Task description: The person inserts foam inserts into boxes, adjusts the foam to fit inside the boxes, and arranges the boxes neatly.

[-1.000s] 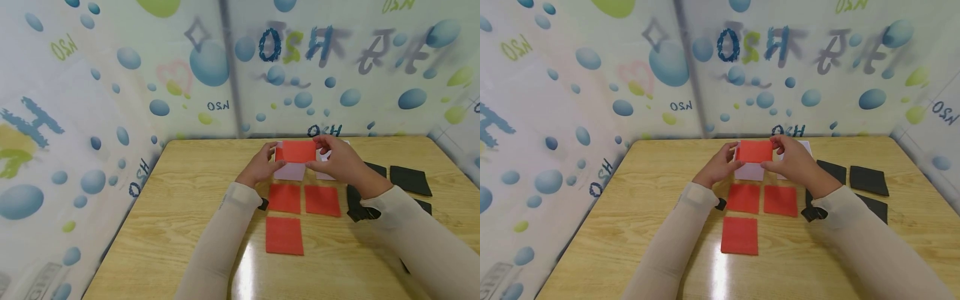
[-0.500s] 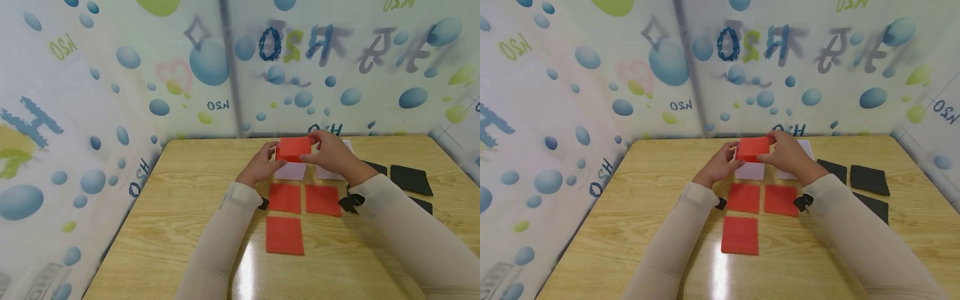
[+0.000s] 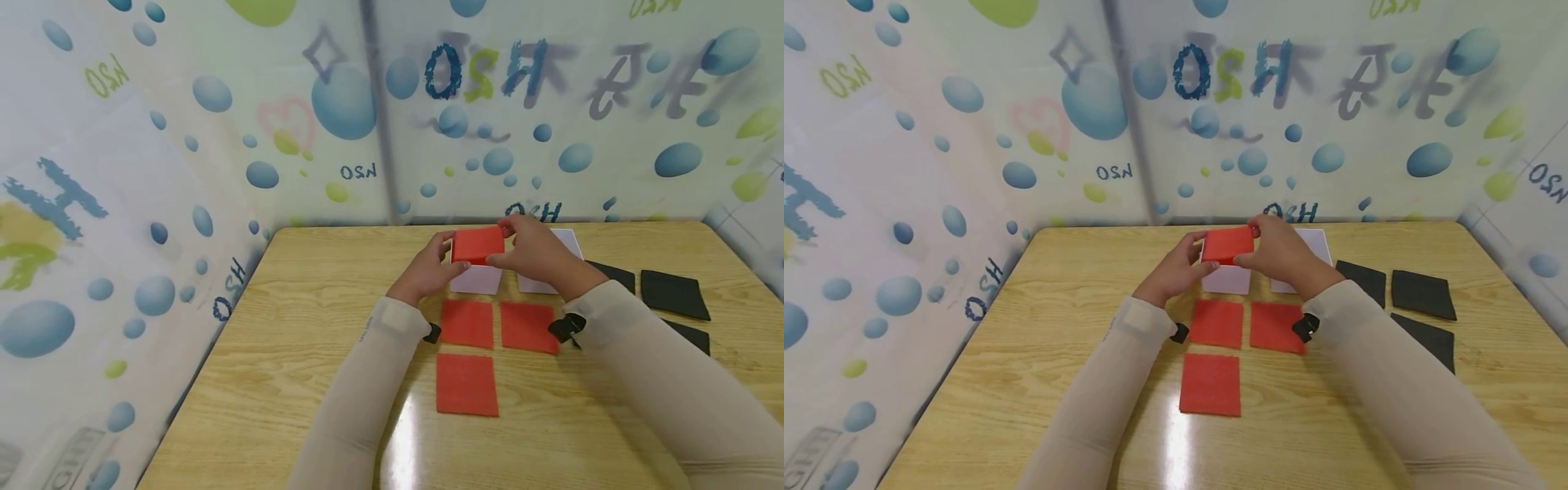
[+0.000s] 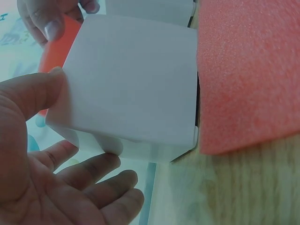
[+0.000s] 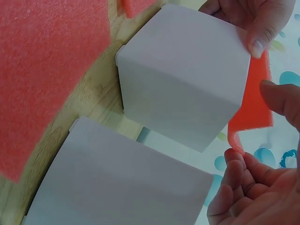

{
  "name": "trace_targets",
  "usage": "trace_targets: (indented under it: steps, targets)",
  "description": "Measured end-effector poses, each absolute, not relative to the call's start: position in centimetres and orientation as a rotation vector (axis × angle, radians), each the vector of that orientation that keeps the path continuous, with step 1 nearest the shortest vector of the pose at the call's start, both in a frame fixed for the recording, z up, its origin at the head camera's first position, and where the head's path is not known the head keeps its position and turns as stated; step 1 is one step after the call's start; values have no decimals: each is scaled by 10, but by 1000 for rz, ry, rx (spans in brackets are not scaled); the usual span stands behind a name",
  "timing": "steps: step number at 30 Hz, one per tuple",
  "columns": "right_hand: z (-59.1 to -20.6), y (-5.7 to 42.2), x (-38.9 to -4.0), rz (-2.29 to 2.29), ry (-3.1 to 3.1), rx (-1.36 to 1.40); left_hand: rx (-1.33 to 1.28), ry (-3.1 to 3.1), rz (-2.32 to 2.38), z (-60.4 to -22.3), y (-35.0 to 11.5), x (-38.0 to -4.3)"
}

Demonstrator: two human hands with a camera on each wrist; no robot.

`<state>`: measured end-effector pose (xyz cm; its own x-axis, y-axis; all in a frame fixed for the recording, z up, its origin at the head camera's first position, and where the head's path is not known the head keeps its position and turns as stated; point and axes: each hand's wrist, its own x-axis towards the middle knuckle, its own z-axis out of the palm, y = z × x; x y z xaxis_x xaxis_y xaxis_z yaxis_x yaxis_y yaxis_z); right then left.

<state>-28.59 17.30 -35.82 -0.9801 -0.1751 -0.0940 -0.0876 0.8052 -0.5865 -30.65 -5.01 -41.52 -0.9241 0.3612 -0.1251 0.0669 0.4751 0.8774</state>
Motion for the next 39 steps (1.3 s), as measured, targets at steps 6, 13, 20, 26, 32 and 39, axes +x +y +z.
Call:
trace_targets:
  steps: [6,13,20,26,32,39]
  targets:
    - [-358,170,-288,-909,2828,-200,357,2437,1420,-415,-50,-306]
    - [-355,164,-290,-871,2829,-213,358,2446,1402,-415,-51,-306]
    - [-352,160,-291,-844,2821,-190,364,2459,1395,-416,-52,-306]
    - [-353,160,-293,-767,2831,-205,359,2447,1401,-418,-52,-307]
    - [-353,163,-295,-727,2821,-227,360,2441,1402,-418,-52,-308]
    - [-352,166,-293,-639,2833,-257,370,2456,1403,-418,-52,-308]
